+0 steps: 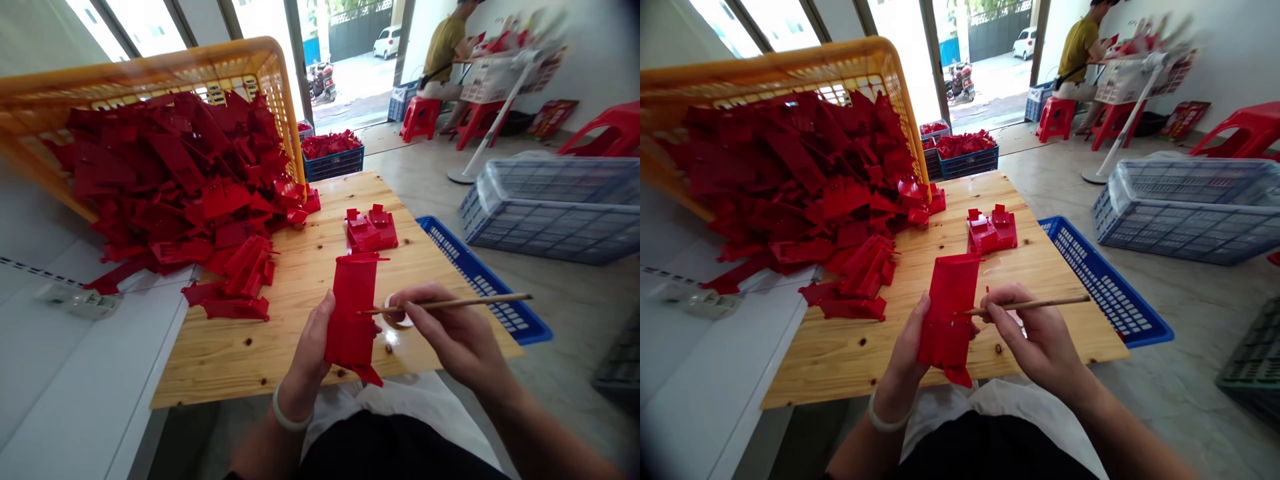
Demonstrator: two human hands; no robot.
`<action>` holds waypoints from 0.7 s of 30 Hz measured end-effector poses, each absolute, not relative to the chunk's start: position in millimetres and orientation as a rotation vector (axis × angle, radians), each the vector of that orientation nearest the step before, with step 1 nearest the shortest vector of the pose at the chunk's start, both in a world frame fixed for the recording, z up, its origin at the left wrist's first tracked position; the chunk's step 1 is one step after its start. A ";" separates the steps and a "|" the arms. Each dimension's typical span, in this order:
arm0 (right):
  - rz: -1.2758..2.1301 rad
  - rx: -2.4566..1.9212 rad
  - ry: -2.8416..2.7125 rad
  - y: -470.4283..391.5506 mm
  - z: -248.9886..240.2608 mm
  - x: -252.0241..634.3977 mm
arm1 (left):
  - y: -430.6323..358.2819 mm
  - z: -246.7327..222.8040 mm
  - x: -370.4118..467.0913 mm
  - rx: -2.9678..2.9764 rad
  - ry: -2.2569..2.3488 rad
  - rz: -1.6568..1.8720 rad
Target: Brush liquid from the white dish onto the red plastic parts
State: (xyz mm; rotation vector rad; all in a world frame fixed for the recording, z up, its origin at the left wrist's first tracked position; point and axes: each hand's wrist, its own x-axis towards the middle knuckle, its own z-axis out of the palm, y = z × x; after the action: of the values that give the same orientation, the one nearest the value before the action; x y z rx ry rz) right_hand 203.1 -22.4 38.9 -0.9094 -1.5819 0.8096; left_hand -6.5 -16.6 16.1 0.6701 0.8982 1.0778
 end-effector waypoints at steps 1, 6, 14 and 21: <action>0.828 -0.907 -1.568 -21.4 39.2 202.9 | -15.7 16.3 -7.2 0.645 0.862 1.052; 0.864 -0.897 -1.477 -19.2 41.2 199.3 | -13.3 18.3 -11.3 0.542 0.682 0.967; 0.907 -0.890 -1.433 -21.9 36.5 195.4 | -11.1 11.4 -16.1 0.479 0.717 0.930; 0.952 -0.896 -1.388 -19.3 32.4 193.7 | -8.4 10.7 -14.5 0.462 0.639 0.912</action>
State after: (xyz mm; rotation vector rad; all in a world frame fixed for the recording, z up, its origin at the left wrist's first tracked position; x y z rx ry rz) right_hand 193.7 -19.3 32.4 -0.8959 -1.3879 0.9525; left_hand -14.5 -8.4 10.7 0.4621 0.6392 0.9121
